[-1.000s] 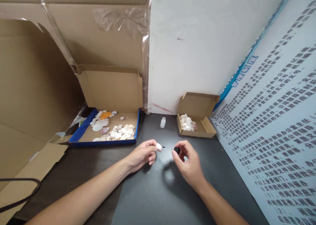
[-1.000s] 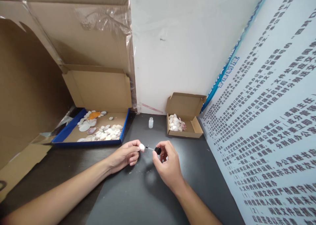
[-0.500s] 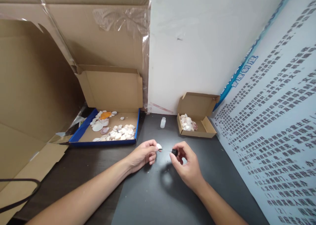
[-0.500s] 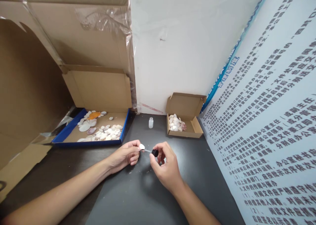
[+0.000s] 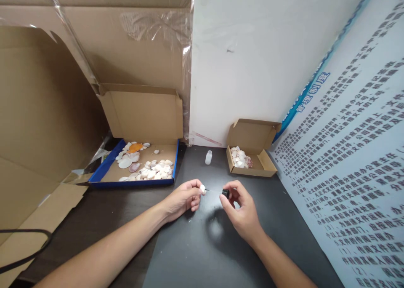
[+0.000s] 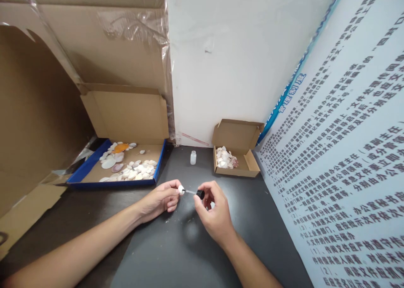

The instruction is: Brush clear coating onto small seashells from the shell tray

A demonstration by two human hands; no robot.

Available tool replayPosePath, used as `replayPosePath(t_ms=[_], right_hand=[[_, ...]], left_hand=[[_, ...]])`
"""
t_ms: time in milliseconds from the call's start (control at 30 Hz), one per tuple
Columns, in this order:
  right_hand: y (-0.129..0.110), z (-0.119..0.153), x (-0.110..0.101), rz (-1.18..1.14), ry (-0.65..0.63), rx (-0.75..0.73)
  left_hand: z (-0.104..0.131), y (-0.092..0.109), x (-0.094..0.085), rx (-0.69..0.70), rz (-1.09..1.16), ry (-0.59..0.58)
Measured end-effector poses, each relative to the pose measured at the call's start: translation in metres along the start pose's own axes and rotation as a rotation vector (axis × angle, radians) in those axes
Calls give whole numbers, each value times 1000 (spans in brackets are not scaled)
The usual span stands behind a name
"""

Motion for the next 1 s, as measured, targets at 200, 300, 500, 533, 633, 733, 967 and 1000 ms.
replayPosePath(t_ms=[200,300,500,533,633,733,967,1000], right_hand=[[4,1,-3,70,24,23],[1,2,-2,9,13,3],[2,1,-2,46,25,9],[3,1,-3,43,38,16],[5,1,-1,-8,13,24],[7,1,2,20,-16,33],[7,0,1,-27,-8,39],[6,0,2,-9,-15,35]], left_hand=[[0,-1,-1,-13,2,7],[0,-2,-1,-17,6,12],[0,-2,-1,-28,-7,16],[0,-2,-1,-30,-9,15],[1,-1,0,-21,-3,12],[1,0,0,-6,-5,10],[1,-1,0,-13,-18,-2],[1,-1,0,-13,-18,-2]])
Point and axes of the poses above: each hand's wrist, its own z-axis away from the middle knuckle, its own x-axis out of the palm, y = z × x, the point moved 9 cm from there along -z, towards the middle knuckle, and after that the axes turned 4 degrees about -z, right-handed, at the moved point
